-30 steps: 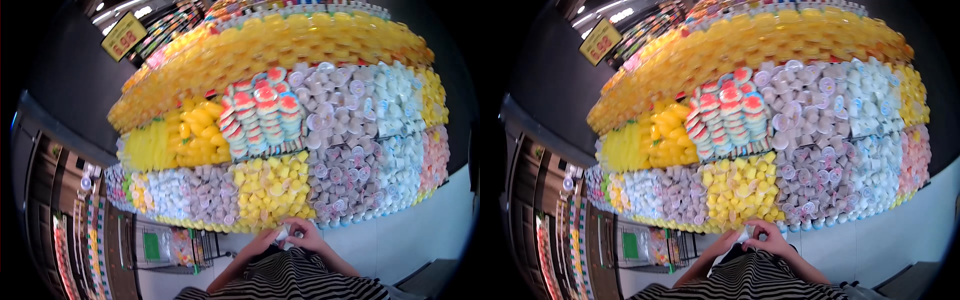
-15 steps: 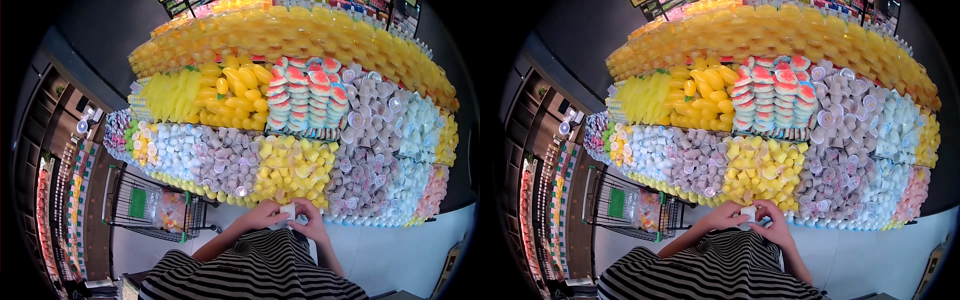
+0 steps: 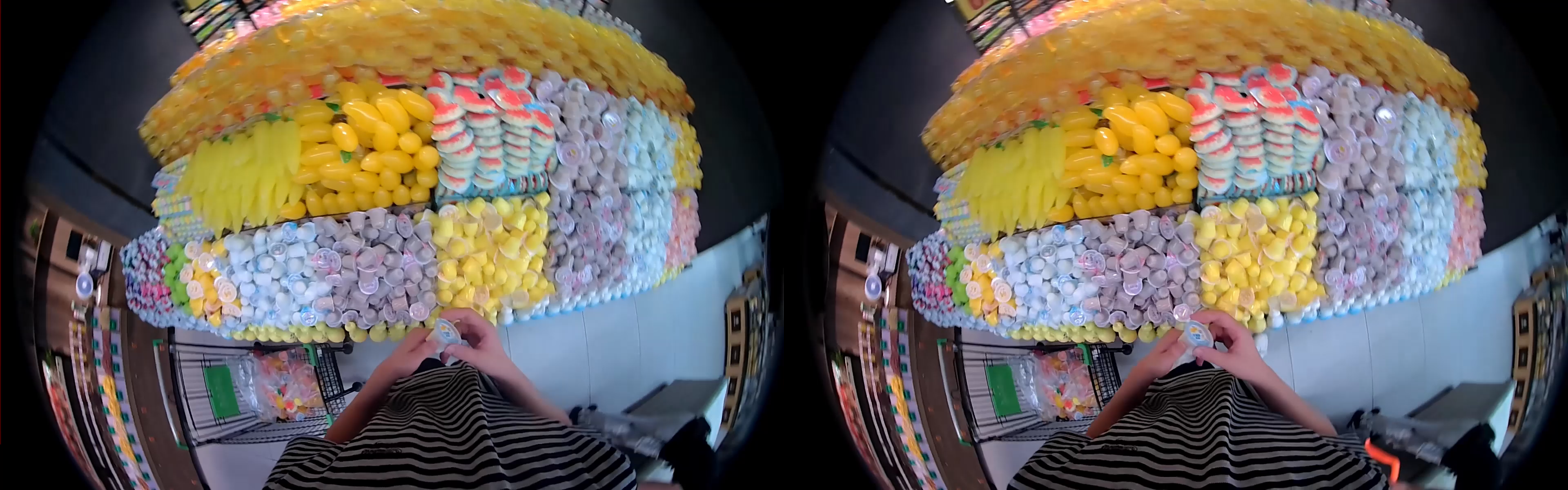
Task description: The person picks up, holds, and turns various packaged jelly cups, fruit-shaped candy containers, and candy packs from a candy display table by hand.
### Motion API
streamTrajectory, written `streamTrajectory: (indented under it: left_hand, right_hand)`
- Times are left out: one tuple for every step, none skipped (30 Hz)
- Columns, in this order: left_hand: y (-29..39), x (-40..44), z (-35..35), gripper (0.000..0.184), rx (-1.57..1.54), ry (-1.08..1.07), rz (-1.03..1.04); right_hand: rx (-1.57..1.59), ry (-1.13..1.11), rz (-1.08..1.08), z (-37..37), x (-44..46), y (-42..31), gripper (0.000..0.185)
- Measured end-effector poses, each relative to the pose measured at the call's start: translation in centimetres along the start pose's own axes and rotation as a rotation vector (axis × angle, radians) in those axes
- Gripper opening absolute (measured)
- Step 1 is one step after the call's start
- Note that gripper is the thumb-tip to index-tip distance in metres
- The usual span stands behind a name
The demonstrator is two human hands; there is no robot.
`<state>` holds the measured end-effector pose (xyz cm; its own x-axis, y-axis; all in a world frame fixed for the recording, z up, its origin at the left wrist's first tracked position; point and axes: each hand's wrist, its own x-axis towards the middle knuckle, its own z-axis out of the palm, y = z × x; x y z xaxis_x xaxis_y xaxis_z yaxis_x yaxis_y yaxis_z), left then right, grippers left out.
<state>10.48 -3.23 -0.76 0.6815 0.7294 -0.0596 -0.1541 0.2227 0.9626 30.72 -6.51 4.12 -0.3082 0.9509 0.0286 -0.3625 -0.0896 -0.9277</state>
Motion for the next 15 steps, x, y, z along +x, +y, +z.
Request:
streamTrajectory:
  left_hand:
    - [-0.4,-0.7,-0.4,0.031,-0.059,0.022,-0.013]
    - [0.4,-1.0,-0.9,0.029,-0.069,-0.014,-0.041]
    - [-0.1,-1.7,-1.8,0.029,-0.036,-0.031,-0.061]
    - [-0.8,-1.9,-2.8,0.03,-0.003,-0.063,-0.072]
    - [-1.3,-1.9,-3.7,0.031,0.027,-0.105,-0.076]
    - [-1.4,-2.1,-4.3,0.034,0.105,-0.096,-0.13]
    - [-1.6,-2.5,-5.1,0.034,0.082,-0.138,-0.146]
    - [-1.7,-3.0,-5.8,0.033,0.063,-0.169,-0.157]
    - [-1.8,-3.2,-6.2,0.033,0.048,-0.185,-0.158]
    - [-1.8,-3.4,-6.3,0.034,0.117,-0.21,-0.154]
    - [-1.7,-3.7,-6.8,0.035,0.193,-0.222,-0.147]
    - [-1.0,-3.4,-7.0,0.037,0.29,-0.27,-0.076]
    - [-0.4,-3.1,-7.1,0.037,0.427,-0.281,-0.02]
    - [0.3,-3.3,-6.9,0.037,0.561,-0.286,0.036]
    - [1.3,-3.3,-6.5,0.037,0.691,-0.285,0.091]
  right_hand:
    - [0.066,0.037,0.027,1.0,-0.1,0.7,0.055]
    - [0.074,0.086,0.031,2.1,-0.1,0.8,0.053]
    - [0.014,0.104,0.043,2.4,-0.1,1.3,0.053]
    - [-0.041,0.147,0.023,3.0,-0.2,1.6,0.052]
    - [-0.104,0.197,0.005,3.8,-0.3,1.8,0.051]
    - [-0.159,0.215,0.012,4.4,-0.7,2.3,0.058]
    - [-0.2,0.242,0.016,5.1,-1.0,2.7,0.058]
    - [-0.235,0.288,0.03,6.0,-1.3,3.2,0.058]
    - [-0.272,0.316,0.043,6.8,-1.7,3.7,0.058]
    - [-0.279,0.346,0.075,7.8,-2.1,4.1,0.058]
    - [-0.326,0.39,0.125,8.9,-2.5,4.2,0.057]
    - [-0.359,0.427,0.147,9.6,-2.7,4.8,0.057]
    - [-0.389,0.461,0.17,9.9,-2.9,5.5,0.057]
    - [-0.32,0.477,0.185,9.8,-2.9,6.3,0.057]
    - [-0.25,0.488,0.204,9.6,-2.9,6.9,0.058]
